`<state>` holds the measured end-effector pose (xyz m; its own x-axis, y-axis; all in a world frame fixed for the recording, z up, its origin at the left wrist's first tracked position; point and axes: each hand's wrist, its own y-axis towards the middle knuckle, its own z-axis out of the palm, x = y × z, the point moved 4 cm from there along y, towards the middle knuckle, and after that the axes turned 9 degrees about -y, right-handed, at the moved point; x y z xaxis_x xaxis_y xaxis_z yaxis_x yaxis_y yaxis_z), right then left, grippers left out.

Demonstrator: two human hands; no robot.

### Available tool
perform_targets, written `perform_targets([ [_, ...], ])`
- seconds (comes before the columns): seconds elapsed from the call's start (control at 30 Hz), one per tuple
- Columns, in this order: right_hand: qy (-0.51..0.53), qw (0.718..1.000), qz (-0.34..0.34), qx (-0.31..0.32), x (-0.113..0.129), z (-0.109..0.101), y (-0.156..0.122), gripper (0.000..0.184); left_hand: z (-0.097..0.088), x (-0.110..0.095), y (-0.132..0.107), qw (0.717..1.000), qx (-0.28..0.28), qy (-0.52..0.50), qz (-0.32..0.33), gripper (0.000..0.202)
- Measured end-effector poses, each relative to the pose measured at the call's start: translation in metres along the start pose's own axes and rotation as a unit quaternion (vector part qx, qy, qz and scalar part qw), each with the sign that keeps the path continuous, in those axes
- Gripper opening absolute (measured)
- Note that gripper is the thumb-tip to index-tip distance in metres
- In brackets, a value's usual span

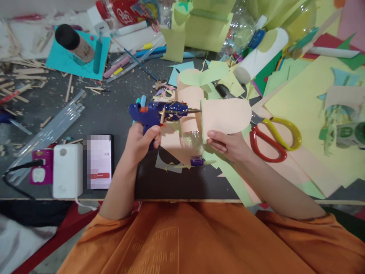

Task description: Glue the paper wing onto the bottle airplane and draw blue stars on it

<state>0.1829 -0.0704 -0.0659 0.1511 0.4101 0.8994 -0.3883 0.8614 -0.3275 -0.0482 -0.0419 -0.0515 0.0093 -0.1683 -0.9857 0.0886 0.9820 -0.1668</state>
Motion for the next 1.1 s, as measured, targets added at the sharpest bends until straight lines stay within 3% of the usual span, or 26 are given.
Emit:
perform_targets([
  [1.1, -0.008, 1.000, 0.000, 0.020, 0.0027, 0.0020, 0.0001, 0.048, -0.0016, 0.0031, 0.0014, 0.998, -0.028, -0.047, 0.037, 0.038],
])
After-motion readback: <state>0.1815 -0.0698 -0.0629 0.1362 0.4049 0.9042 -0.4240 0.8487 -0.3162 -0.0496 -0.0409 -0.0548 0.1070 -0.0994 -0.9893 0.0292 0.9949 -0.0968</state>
